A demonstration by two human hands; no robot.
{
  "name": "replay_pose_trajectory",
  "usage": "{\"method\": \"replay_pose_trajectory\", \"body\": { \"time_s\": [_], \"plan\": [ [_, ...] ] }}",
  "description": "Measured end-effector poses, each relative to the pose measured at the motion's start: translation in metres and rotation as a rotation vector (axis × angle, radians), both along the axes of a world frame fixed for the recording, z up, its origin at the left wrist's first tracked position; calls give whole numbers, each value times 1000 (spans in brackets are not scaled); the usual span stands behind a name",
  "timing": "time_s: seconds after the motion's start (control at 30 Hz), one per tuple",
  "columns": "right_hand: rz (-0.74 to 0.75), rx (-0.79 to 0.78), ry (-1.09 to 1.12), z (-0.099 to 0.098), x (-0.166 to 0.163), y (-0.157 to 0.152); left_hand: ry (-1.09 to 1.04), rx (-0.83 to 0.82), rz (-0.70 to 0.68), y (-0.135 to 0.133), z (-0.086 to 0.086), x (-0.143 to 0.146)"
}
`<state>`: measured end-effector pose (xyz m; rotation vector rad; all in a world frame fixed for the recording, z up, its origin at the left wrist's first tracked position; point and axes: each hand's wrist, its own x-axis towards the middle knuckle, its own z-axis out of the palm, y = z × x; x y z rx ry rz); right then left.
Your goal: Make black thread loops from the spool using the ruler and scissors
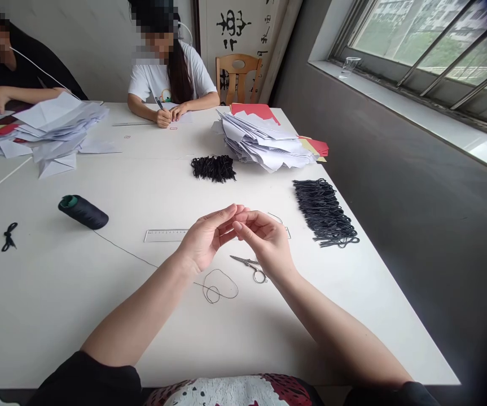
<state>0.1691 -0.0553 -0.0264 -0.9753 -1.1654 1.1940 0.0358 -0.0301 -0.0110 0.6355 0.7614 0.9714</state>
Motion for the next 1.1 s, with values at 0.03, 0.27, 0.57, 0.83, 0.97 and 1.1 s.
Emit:
{"method": "replay_pose_trajectory", "body": {
  "time_s": [0.03, 0.27, 0.57, 0.83, 0.97, 1.1],
  "plan": [
    [-7, -6, -8, 0, 0, 0, 5, 0, 2, 0, 0, 0],
    [-14, -16, 11, -1, 1, 1, 9, 22, -10, 1, -2, 0],
    [-13, -25, 3, -2, 1, 2, 44, 68, -21, -1, -3, 0],
    [-42, -26, -14, -4, 0, 3, 19, 36, -3, 0, -7, 2],
    [-37, -22, 9, -2, 1, 3, -23, 33, -24, 1, -6, 3],
    [-43, -17, 7, 0, 3, 3, -72, 41, -65, 1, -3, 3]
  ]
}}
